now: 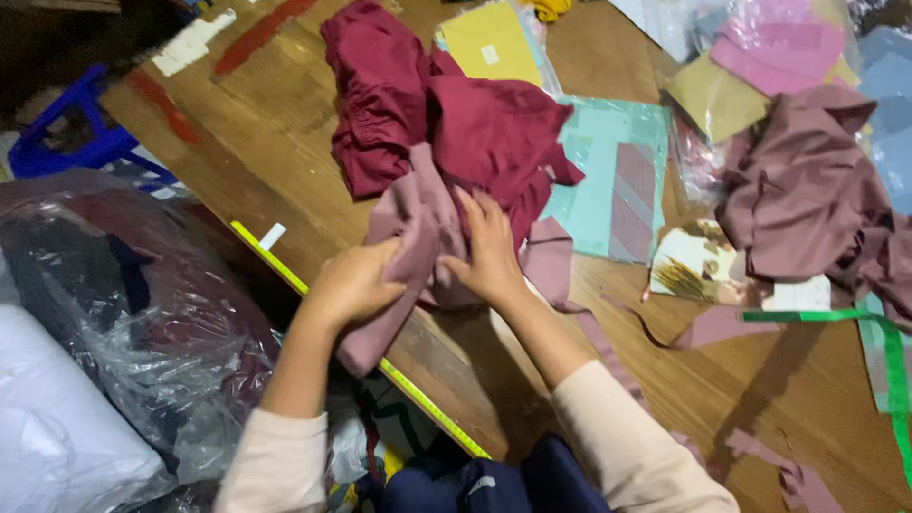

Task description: The person places a paper pattern on a piece of mauve fabric, traces its outline with a red marker, and then cuts the fabric along the marked line using scissors. The person folds the cut fabric piece and continues cutting additional strips from the remaining fabric.

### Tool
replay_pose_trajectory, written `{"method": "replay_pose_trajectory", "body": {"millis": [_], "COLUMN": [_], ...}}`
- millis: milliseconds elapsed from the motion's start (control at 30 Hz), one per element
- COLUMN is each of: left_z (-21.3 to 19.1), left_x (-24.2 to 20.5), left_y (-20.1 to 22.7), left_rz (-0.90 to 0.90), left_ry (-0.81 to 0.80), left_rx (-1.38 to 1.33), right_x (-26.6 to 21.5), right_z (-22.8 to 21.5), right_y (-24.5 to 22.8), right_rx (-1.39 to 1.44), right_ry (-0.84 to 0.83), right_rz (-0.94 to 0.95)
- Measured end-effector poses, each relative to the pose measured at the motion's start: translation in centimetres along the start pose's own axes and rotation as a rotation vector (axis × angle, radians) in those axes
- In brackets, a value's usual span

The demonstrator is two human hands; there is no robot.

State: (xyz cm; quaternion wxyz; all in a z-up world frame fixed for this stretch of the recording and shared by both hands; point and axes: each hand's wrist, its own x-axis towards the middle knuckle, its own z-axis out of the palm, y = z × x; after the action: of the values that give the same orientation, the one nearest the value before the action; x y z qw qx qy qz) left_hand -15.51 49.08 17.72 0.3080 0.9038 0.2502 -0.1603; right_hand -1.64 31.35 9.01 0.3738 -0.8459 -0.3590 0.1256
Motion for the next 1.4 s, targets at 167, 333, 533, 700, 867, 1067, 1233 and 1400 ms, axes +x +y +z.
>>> {"method": "replay_pose_trajectory", "body": {"millis": [167,333,533,700,867,1067,1233,1400], "left_z": [-2.8,5.7,26.4,39.8,37.6,38.1,38.8,38.3], "left_x": [-8.0,-7.7,-2.1,0.6,0.6,3.4,5.4,0.8], "left_y": [11.2,18.9,29.0,27.9,28.2,30.0,29.9,30.1], "left_rz": [0.472,0.811,1.381,1.429,1.094,0.763,0.633,0.613], "left_ry": [-0.203,-0.062,0.737,0.401,-0.008,-0.239,-0.244,0.326], "left_rx": [0.587,0.549,0.399,0.367,0.093,0.133,0.143,0.132], "right_x": [-6.0,-18.0,-34.3,-43.9,-45.9,-44.2,-38.2,-36.2], "right_z": [-10.9,-20.6,-26.9,-21.9,-23.3,-20.5,-18.9,-19.7], "right_y": [-4.4,5.4,19.1,29.0,31.2,29.6,24.8,26.8], "right_rx": [-0.574,-0.425,-0.752,-0.811,-0.018,-0.66,-0.632,-0.636], "right_ry": [-0.188,-0.258,0.358,0.211,0.421,0.809,0.54,0.435], "right_rz": [-0.661,-0.245,0.036,0.366,0.797,0.126,-0.005,0.045]}}
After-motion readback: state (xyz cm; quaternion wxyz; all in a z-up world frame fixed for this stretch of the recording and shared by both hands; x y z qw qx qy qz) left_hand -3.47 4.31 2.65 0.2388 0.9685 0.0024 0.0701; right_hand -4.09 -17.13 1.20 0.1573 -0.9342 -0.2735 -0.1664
